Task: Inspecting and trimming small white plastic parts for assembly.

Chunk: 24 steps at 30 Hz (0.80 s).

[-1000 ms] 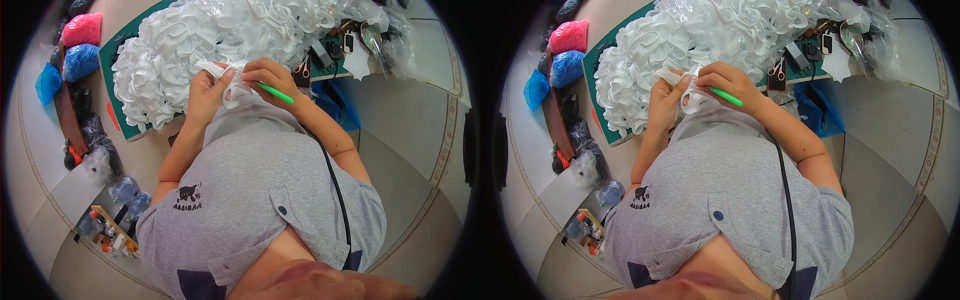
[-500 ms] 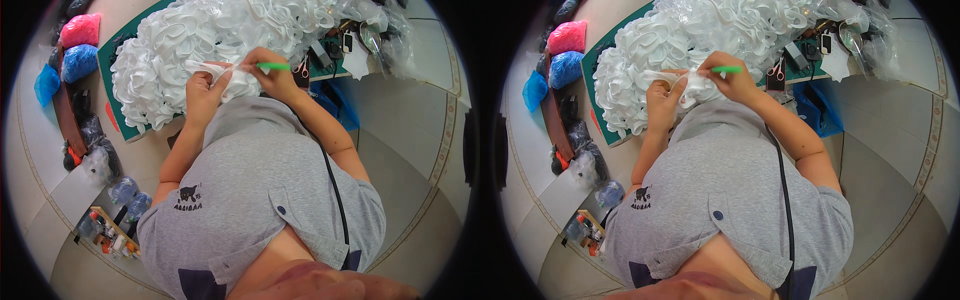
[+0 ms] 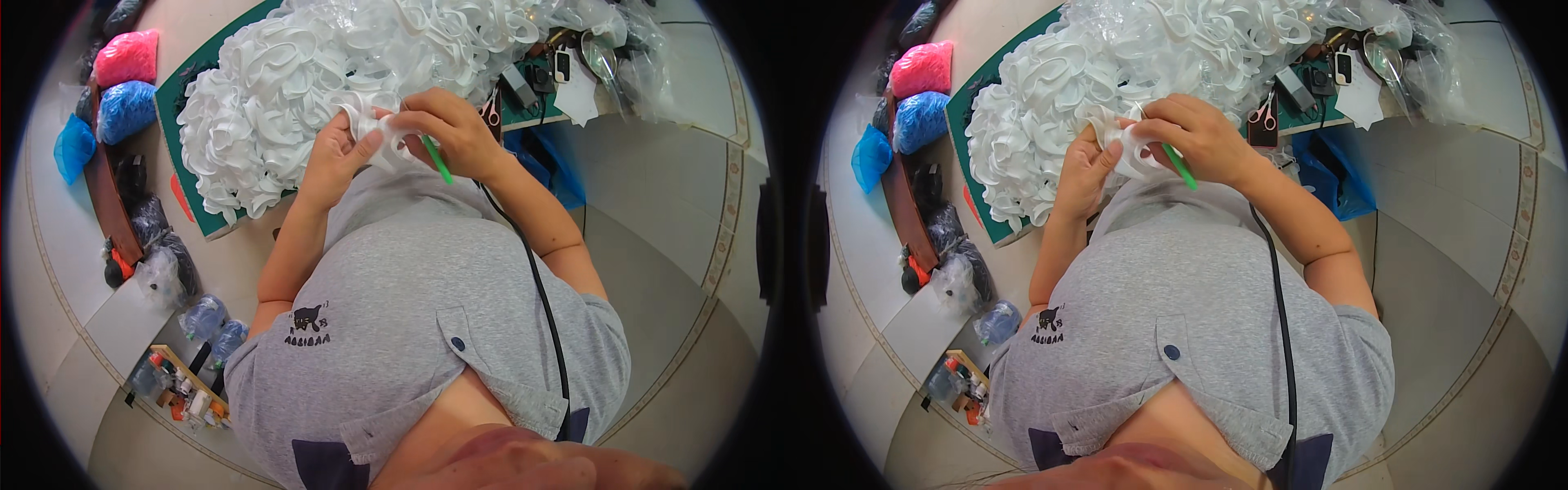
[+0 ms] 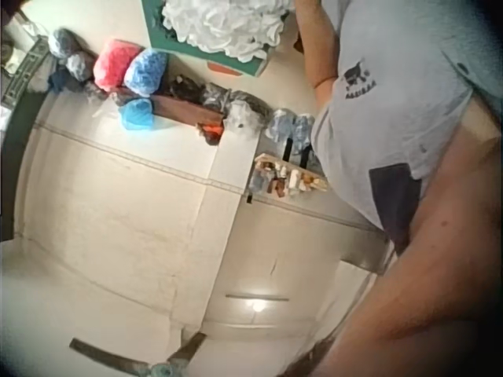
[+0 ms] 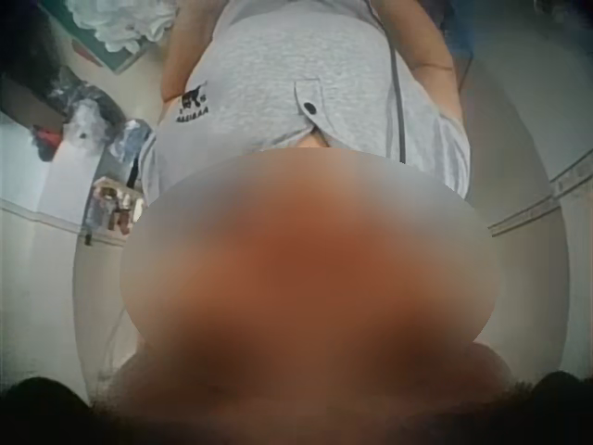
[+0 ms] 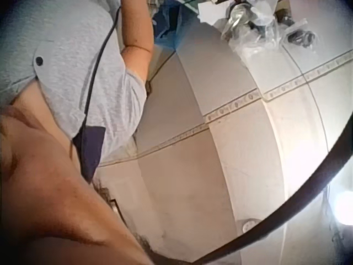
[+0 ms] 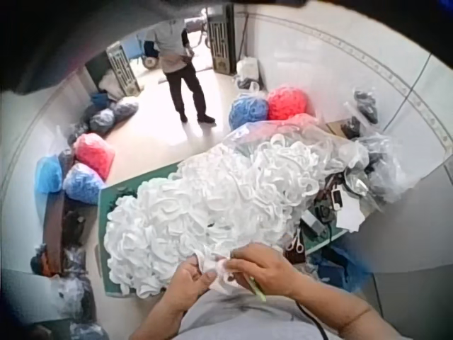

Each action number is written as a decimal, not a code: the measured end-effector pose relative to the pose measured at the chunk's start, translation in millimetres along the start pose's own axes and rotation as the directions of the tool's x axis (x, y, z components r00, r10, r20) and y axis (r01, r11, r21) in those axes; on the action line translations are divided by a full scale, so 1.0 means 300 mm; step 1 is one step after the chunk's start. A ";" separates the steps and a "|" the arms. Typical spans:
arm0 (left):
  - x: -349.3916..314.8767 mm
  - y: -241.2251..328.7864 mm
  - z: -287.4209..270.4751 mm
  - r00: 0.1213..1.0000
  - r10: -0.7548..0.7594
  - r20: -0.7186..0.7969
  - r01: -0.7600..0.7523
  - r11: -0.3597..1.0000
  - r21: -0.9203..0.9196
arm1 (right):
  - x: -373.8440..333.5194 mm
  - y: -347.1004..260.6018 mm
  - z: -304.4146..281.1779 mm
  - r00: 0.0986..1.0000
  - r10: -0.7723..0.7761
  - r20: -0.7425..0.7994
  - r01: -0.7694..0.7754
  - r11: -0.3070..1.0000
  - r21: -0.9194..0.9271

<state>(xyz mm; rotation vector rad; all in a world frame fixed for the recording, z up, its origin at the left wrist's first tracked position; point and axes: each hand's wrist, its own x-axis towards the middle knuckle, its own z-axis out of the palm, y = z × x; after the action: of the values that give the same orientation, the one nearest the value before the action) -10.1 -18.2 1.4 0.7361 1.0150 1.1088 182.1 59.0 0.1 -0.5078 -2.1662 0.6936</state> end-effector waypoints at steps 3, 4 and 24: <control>0.015 0.000 -0.020 0.998 -0.025 -0.061 0.022 0.999 -0.035 | -0.013 0.012 -0.025 0.999 -0.037 -0.027 0.035 0.998 -0.053; 0.022 0.002 -0.034 0.994 -0.027 -0.110 0.016 0.995 -0.096 | -0.015 0.014 -0.056 0.978 0.018 -0.209 -0.037 0.995 -0.090; 0.049 -0.012 -0.155 0.934 -0.291 -0.207 0.356 0.796 0.489 | -0.057 0.147 -0.011 0.736 0.364 -0.570 -0.265 0.931 0.252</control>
<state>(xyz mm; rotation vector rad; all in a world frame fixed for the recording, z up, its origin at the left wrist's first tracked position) -50.2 -5.5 -23.5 0.8859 1.5168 0.5774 200.7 84.3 -35.3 -0.8962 -1.4121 0.7443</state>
